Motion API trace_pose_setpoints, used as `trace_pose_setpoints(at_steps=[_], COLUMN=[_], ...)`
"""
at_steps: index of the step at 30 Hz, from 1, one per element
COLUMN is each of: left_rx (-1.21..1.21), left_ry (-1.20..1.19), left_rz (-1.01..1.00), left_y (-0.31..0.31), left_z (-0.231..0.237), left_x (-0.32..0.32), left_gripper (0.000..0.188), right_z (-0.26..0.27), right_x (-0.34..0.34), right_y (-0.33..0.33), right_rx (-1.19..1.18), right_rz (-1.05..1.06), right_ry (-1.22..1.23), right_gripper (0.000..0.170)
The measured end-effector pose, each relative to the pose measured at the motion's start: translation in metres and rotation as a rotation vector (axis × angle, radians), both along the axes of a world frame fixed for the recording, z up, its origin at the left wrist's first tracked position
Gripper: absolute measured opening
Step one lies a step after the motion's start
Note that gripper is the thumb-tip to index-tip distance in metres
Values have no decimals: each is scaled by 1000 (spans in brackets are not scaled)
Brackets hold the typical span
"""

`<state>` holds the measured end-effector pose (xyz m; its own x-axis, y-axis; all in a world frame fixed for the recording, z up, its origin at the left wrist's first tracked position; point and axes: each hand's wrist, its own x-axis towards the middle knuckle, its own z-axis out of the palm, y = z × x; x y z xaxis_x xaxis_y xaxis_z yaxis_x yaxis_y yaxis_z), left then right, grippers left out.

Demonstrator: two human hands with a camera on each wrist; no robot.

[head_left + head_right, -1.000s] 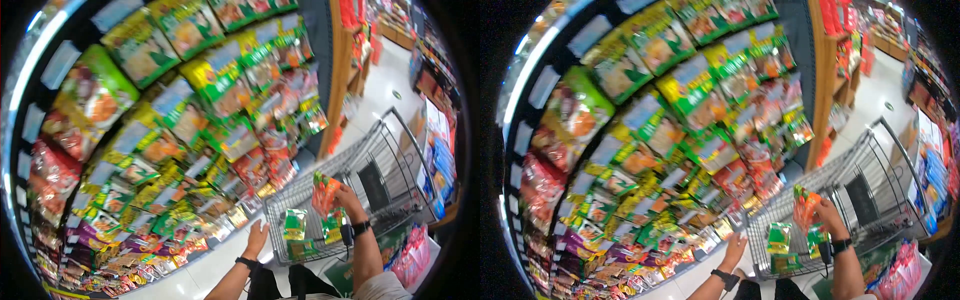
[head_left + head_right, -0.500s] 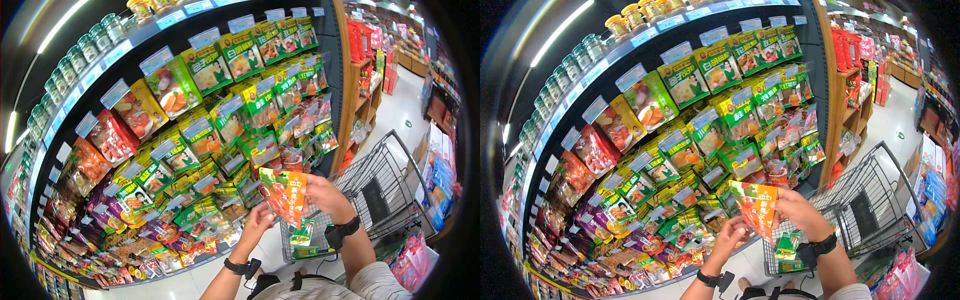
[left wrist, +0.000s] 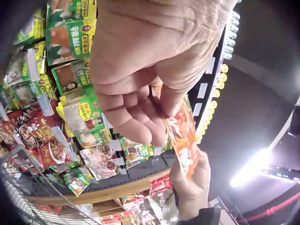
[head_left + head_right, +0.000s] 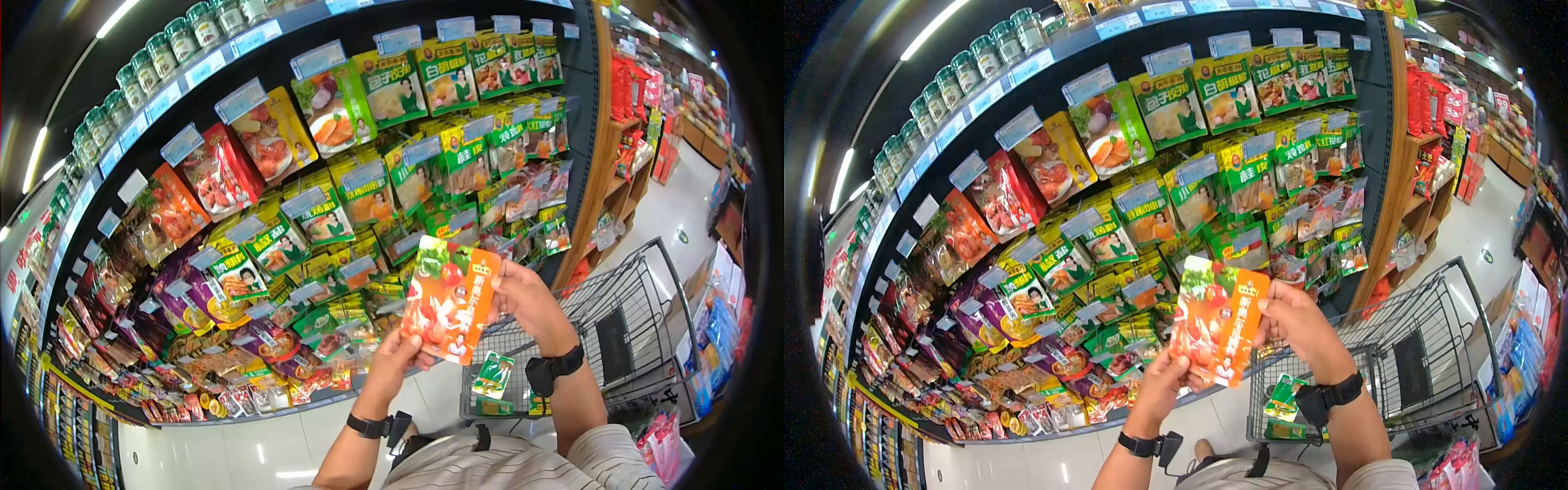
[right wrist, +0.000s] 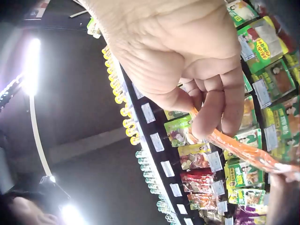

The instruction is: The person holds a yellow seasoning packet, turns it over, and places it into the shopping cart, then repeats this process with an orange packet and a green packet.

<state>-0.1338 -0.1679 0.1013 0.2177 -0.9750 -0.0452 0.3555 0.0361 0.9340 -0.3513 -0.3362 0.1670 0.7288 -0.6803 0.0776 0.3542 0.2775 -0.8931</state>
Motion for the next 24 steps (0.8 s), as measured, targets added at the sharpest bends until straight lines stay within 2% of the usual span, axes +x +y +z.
trace_pose_setpoints(at_steps=[4,6,11,24], left_rx=[-43,-26,-72,-75], left_ry=[-70,-96,-144,-179], left_rz=[89,200,251,254], left_y=[1,0,-2,-9], left_z=[14,26,36,40], left_x=[8,1,-2,-11], left_gripper=[29,29,23,26], right_z=[6,1,6,1], right_x=[5,6,3,-6], right_y=[5,1,1,-7], right_rx=[-73,-93,-103,-101], right_rz=[-40,-34,-13,-31], right_ry=[12,2,25,37], right_gripper=[18,20,22,22])
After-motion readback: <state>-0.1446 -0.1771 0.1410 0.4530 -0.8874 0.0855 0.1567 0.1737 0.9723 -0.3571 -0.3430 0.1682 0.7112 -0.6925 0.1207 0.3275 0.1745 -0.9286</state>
